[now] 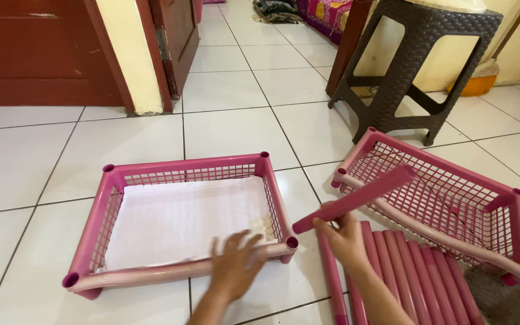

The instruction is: The person assembles a pink plastic shelving unit by inserting cylindrical poles into the base frame and attaching a second basket layer on top. The person aligns and secures the poles and baskets by hand, completing a two-tier structure.

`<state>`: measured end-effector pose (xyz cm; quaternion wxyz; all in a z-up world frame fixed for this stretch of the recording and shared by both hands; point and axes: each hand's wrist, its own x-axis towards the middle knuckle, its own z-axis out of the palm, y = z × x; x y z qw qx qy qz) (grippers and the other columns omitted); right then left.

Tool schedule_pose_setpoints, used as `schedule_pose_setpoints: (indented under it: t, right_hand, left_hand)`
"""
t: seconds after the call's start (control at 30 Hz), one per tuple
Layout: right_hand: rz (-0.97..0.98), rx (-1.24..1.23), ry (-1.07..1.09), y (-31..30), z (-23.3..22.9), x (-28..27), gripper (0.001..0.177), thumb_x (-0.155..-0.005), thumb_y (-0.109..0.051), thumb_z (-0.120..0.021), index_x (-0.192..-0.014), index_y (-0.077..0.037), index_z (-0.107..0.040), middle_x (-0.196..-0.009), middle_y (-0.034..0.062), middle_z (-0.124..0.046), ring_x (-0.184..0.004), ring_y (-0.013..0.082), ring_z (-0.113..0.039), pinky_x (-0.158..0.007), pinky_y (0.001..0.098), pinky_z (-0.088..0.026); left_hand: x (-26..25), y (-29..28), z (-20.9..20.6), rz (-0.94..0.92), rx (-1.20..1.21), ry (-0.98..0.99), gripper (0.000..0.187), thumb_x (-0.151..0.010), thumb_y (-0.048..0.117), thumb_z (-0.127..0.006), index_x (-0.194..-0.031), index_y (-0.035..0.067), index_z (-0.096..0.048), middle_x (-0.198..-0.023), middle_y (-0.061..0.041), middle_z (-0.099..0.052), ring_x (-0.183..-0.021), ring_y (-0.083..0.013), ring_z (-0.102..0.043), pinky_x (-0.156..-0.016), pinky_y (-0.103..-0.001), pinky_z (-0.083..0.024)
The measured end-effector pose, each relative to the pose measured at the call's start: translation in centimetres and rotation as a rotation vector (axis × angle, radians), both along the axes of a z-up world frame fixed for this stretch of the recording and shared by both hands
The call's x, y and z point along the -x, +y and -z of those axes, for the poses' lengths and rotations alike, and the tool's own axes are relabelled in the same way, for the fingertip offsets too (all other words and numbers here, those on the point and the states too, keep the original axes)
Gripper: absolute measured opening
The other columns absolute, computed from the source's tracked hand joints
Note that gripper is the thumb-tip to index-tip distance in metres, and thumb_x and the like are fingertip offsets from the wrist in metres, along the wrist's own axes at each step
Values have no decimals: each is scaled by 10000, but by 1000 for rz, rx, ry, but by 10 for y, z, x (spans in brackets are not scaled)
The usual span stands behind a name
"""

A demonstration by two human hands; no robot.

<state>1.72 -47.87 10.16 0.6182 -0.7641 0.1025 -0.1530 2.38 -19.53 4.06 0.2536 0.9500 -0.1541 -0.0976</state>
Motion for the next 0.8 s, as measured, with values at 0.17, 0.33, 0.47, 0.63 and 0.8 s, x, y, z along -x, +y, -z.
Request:
schedule_pose_setpoints:
  t: [0.17, 0.33, 0.47, 0.63, 0.8]
  right_hand:
    - [-129, 60, -19, 22, 0, 2, 370, -876, -4, -782, -1217, 27, -641, -1034, 137, -741, -1032, 209, -724, -935, 375, -609]
    - [-302, 149, 82, 24, -10, 9, 343, -873, -3, -749, -1194, 2, -628, -1040, 117, -763, -1042, 201, -768, -948, 368, -641]
    - [-402, 235, 101, 40, -21, 5, 336, -891, -15, -751, -1210, -13, -644, -1075, 93, -756, -1067, 203, -774, -1026, 354, -631]
    - [-345, 76, -37, 51, -52, -8, 617, -738, -17, -813, -1316, -88, -610, -1238, 32, -692, -1168, 168, -676, -1013, 376, -547]
    - [-353, -131, -194, 45, -83, -32, 131, -927, -119, -757, -981, -14, -700, -901, 75, -743, -883, 151, -687, -849, 292, -540]
  left_hand:
    - [5, -26, -2, -27, 64, 107, 484, -1026, 527, -468, -1506, 470, -485, -1504, 59, -488, -1433, -211, -406, -1308, -559, -17]
    - [1, -22, -2, -8, 89, 134, 458, -1041, 539, -421, -1486, 465, -502, -1477, 59, -489, -1408, -212, -412, -1290, -557, -12]
    - [-4, -24, -3, -22, 77, 149, 452, -1050, 539, -399, -1483, 467, -507, -1470, 57, -489, -1383, -212, -429, -1288, -539, -51]
    - [-11, -26, -7, -57, 66, 149, 442, -1056, 539, -416, -1474, 454, -528, -1432, 48, -507, -1367, -207, -432, -1268, -521, -101]
    - [-16, -27, -2, -73, 77, 128, 428, -1046, 534, -451, -1446, 419, -553, -1368, 41, -529, -1339, -200, -442, -1248, -506, -137]
